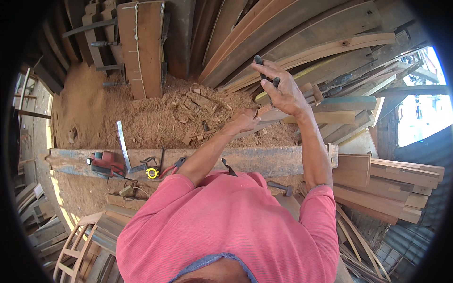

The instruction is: The person uses clamps and a hammer to align and secure pieces of wood together, then removes the clamps after positioning the boards.

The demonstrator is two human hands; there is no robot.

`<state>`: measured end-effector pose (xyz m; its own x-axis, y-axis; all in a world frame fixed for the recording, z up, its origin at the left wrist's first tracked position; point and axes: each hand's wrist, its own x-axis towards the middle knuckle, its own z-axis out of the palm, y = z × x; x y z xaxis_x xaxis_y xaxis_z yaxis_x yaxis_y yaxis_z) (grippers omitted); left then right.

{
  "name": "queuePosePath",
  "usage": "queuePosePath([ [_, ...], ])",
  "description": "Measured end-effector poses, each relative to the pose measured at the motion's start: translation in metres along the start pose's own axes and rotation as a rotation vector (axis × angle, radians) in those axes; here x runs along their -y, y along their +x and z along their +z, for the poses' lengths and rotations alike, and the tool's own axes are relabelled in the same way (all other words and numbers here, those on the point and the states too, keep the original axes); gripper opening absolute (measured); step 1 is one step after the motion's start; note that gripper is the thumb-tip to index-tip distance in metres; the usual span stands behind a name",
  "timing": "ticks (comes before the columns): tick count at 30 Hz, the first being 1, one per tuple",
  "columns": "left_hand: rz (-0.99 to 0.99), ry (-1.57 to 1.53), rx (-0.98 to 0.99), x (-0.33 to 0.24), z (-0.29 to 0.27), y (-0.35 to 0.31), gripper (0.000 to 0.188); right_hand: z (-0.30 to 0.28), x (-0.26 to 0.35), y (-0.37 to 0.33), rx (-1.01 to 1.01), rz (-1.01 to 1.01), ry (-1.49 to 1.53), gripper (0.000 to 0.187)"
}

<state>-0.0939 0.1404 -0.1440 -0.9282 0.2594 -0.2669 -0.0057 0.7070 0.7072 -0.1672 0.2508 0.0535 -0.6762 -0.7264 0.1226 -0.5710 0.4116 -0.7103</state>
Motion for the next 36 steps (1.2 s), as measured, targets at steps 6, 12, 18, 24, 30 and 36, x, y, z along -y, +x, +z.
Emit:
queuePosePath([
  [6, -0.003, -0.014, 0.030, 0.002, -0.002, 0.001, 0.046, 0.010, 0.004, 0.000, 0.083, -0.057, -0.013, 0.051],
  [12, 0.042, -0.007, -0.107, 0.007, 0.012, 0.003, 0.038, 0.017, 0.007, 0.003, 0.180, -0.083, -0.026, 0.052],
  [18, 0.032, -0.031, -0.052, 0.009, 0.014, 0.008, 0.040, 0.010, 0.007, 0.000, 0.133, -0.004, -0.014, 0.052],
  [24, -0.006, -0.032, -0.018, 0.009, 0.013, 0.009, 0.043, 0.006, 0.002, 0.001, 0.077, -0.043, 0.029, 0.052],
  [30, 0.016, -0.058, 0.003, 0.006, 0.007, 0.003, 0.042, 0.007, 0.001, -0.001, 0.101, -0.033, 0.016, 0.052],
  [36, -0.013, -0.056, 0.020, 0.000, -0.001, -0.002, 0.044, 0.021, 0.005, -0.004, 0.184, -0.074, -0.097, 0.053],
])
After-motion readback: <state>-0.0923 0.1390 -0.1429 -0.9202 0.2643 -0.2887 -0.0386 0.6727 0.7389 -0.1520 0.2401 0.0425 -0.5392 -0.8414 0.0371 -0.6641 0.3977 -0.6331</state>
